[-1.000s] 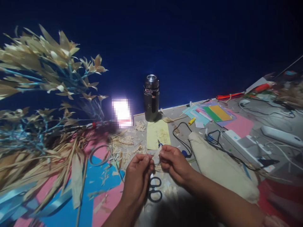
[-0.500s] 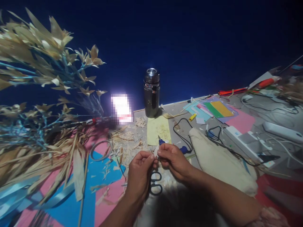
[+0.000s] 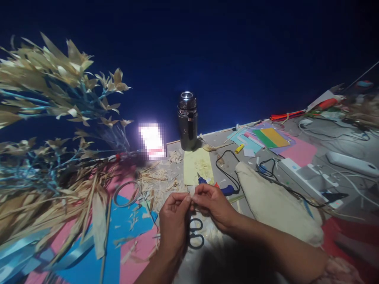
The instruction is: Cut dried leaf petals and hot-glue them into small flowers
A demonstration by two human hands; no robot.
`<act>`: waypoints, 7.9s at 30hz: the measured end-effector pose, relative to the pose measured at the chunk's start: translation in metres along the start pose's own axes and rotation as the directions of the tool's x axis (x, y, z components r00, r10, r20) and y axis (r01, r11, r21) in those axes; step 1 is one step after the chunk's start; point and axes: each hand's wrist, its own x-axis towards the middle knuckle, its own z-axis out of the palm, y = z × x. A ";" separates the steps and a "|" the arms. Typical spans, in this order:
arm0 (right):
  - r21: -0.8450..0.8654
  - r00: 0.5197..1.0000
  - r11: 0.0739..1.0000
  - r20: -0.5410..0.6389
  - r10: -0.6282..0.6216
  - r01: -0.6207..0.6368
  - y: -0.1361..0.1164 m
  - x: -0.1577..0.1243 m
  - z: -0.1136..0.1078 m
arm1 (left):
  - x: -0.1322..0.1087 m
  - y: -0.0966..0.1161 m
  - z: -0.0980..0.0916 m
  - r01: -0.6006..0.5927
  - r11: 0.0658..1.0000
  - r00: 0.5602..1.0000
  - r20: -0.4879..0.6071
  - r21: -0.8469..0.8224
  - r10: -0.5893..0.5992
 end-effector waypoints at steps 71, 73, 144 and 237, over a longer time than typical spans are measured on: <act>-0.604 0.989 0.788 0.145 -0.035 0.116 -0.042 -0.004 -0.027 | 0.020 0.032 -0.033 -0.272 0.870 0.914 0.392 0.411 0.101; -0.608 0.989 0.786 0.148 -0.024 0.110 -0.042 -0.004 -0.027 | 0.020 0.031 -0.033 -0.196 0.899 0.929 0.368 0.393 0.042; -0.460 0.991 0.880 0.116 -0.074 0.119 -0.035 -0.005 -0.020 | 0.014 0.008 -0.023 0.163 0.985 0.928 0.329 0.063 -0.174; -0.455 0.948 0.836 0.067 -0.313 0.308 -0.026 -0.011 -0.013 | 0.012 0.010 -0.023 -0.039 0.986 0.938 0.346 0.161 -0.020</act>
